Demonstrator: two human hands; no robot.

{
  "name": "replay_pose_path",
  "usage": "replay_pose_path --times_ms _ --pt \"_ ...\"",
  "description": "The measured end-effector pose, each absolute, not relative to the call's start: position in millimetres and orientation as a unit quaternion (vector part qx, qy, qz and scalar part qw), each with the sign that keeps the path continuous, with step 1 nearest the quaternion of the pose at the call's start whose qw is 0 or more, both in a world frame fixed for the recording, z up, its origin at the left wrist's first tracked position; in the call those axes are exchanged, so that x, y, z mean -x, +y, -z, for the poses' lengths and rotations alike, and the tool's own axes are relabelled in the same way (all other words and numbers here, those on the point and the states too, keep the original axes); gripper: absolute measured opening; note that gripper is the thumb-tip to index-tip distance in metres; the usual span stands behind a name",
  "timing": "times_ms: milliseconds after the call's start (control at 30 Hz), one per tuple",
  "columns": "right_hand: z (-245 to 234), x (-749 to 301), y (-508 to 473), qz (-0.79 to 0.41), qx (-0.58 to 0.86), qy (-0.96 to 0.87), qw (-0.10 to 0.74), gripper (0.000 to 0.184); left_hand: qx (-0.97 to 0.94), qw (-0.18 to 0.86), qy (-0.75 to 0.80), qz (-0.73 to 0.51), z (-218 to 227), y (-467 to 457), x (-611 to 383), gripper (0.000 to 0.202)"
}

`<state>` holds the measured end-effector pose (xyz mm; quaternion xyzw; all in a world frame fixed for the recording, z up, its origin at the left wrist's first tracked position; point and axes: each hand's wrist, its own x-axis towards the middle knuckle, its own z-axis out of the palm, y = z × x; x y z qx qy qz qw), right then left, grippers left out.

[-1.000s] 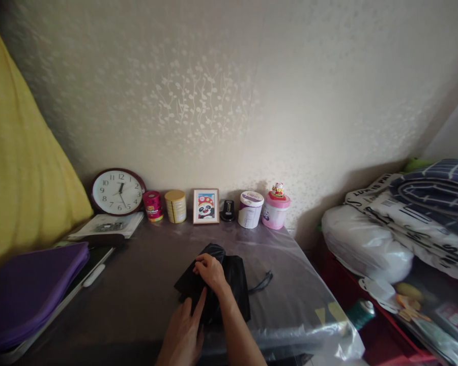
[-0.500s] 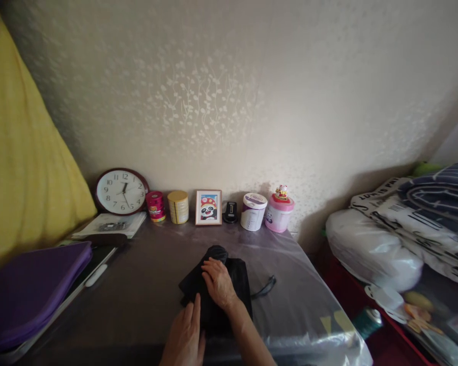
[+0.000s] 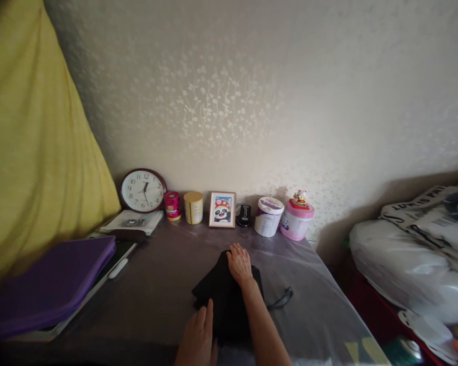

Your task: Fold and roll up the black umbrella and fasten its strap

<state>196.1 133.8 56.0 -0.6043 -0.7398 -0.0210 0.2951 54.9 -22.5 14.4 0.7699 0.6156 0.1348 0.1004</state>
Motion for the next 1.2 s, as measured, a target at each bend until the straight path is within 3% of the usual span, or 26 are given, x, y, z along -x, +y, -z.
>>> replay_pose_path --times_ms 133,267,467,633,733,1000,1200 --pt "-70.9 -186.6 97.3 0.000 0.516 -0.785 0.342 0.028 -0.769 0.106 0.613 -0.143 -16.3 -23.7 -54.0 0.072" --pt "-66.5 -178.5 75.7 -0.058 0.448 -0.836 0.311 0.026 -0.776 0.118 0.598 -0.161 -28.4 -29.5 -50.3 0.076" --pt "-51.0 -210.2 97.8 0.015 0.595 -0.704 0.387 0.032 -0.779 0.132 0.592 -0.161 -36.6 -31.1 -45.8 0.074" --pt "-40.8 -268.4 81.1 -0.049 0.698 -0.567 0.435 0.037 -0.778 0.136 0.592 -0.162 -35.4 -32.4 -46.1 0.069" --pt "-35.8 -289.2 58.8 -0.104 0.734 -0.525 0.418 0.036 -0.775 0.113 0.597 -0.171 -38.9 -36.5 -46.8 0.065" --pt "-43.9 -281.5 26.7 -0.210 0.718 -0.523 0.409 0.038 -0.779 0.087 0.603 -0.149 -55.7 -43.2 -47.2 0.060" --pt "-46.1 -271.2 22.4 -0.211 0.688 -0.537 0.441 0.039 -0.780 0.067 0.602 -0.159 -53.2 -42.9 -48.2 0.059"
